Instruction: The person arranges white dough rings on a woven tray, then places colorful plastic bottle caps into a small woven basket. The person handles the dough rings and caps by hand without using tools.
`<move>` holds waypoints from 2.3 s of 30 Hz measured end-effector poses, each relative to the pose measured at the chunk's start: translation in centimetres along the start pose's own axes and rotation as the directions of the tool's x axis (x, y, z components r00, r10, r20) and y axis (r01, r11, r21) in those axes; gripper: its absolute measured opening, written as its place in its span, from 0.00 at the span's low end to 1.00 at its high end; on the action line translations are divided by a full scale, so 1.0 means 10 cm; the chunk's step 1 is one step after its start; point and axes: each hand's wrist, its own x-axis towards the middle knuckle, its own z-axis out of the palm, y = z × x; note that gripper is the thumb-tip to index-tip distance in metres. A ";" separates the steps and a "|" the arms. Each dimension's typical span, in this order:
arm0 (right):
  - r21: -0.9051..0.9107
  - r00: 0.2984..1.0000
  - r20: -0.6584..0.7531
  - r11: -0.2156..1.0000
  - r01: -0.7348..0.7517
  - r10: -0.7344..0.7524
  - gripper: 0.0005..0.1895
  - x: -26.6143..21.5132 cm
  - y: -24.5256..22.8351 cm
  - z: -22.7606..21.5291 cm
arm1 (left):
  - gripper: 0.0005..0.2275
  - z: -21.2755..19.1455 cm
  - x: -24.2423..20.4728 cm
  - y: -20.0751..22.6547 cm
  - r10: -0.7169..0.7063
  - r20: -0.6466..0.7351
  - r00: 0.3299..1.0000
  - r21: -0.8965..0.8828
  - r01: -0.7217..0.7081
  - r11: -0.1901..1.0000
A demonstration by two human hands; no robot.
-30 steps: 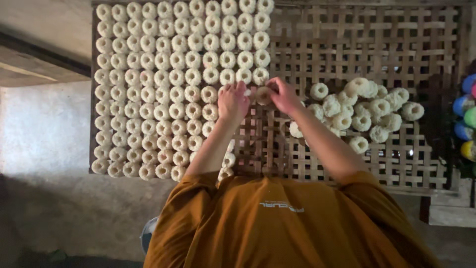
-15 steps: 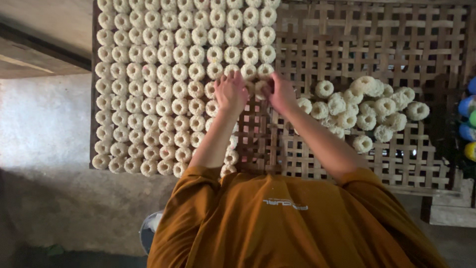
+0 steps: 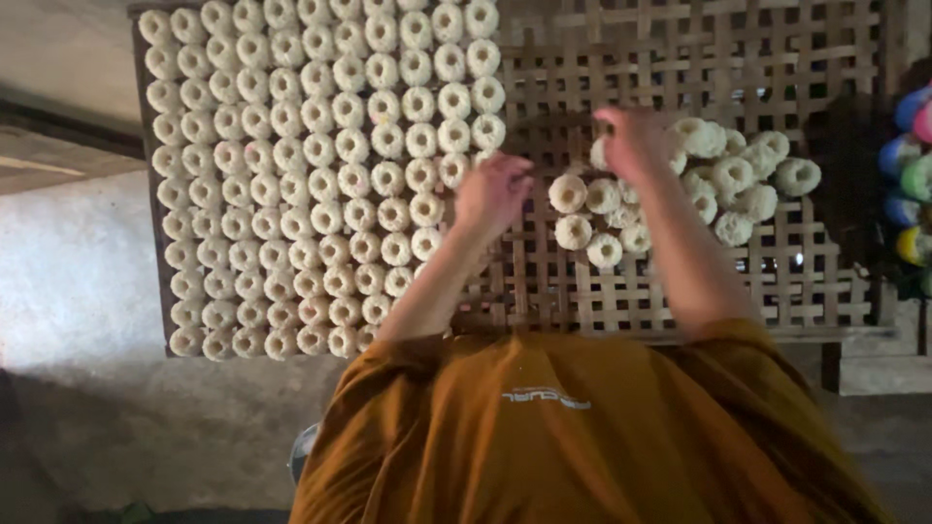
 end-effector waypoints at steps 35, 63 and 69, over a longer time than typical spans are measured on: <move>0.255 0.987 0.133 0.959 -0.121 0.090 0.13 -0.48 -1.66 0.45 | 0.19 0.04 -0.26 -0.92 0.218 -0.585 0.782 0.293 -0.046 0.955; 0.646 0.996 -0.077 0.764 0.008 0.054 0.15 -0.91 -0.55 -0.38 | 0.13 1.11 -0.35 0.00 0.297 -0.334 0.895 0.079 -0.288 0.954; 0.705 0.993 0.120 0.706 -0.075 -0.015 0.15 -1.10 -0.83 0.23 | 0.13 0.31 -0.89 -0.53 -0.063 -0.294 0.954 0.019 0.072 0.997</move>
